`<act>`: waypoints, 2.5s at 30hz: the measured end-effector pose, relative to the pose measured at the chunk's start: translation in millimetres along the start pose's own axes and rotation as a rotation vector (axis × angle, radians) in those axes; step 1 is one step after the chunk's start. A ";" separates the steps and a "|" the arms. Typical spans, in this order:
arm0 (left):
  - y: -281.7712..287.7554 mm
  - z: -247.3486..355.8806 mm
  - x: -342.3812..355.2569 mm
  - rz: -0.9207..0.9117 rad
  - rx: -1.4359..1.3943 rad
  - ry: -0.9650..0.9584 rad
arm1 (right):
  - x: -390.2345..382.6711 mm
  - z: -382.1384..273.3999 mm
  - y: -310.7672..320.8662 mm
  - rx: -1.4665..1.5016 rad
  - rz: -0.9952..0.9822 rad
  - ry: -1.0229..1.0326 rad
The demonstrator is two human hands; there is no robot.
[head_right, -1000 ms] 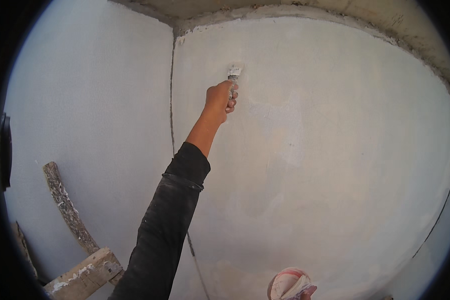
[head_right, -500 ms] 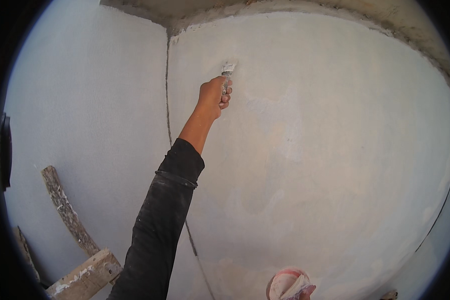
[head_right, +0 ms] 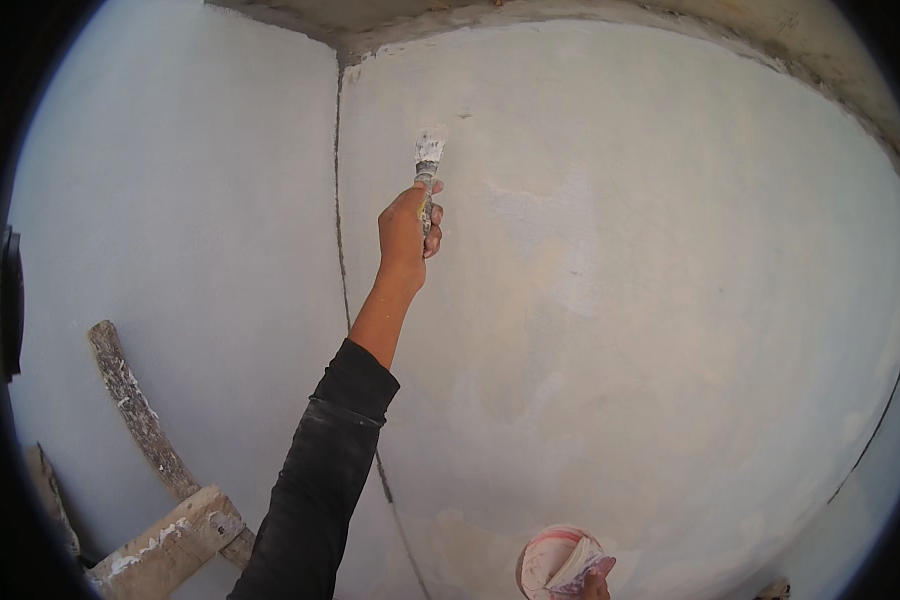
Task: The person applies plaster to a wall and ceiling corner using a putty knife and a brush. The person scoops plaster from a container and spreads it across the surface, smoothing it with the blade.
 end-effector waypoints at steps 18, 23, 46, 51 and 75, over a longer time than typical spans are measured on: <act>-52.0 77.9 90.3 -0.088 -0.052 -0.175 | 1.7 6.5 7.2 -0.004 0.006 -0.087; -15.0 70.1 18.9 0.029 -0.076 -0.191 | -6.6 -11.6 -21.9 0.016 -0.041 0.000; 51.8 -97.9 -110.6 0.188 0.057 0.274 | -14.5 24.2 -11.0 -0.044 0.017 -0.065; 56.1 -91.6 -94.2 0.166 0.058 0.214 | -31.4 27.6 -36.5 0.025 -0.003 -0.072; 75.3 -71.4 -37.4 0.220 -0.024 0.256 | 0.6 30.1 -29.9 -0.029 -0.058 -0.111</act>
Point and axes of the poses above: each hand's wrist, its own x-axis towards the middle knuckle, its own y-axis out of the back of the hand, z = x × y, the point moved 5 cm from there along x, towards the middle knuckle, and after that the axes turned 15 degrees about -y, right-handed, at the moved point
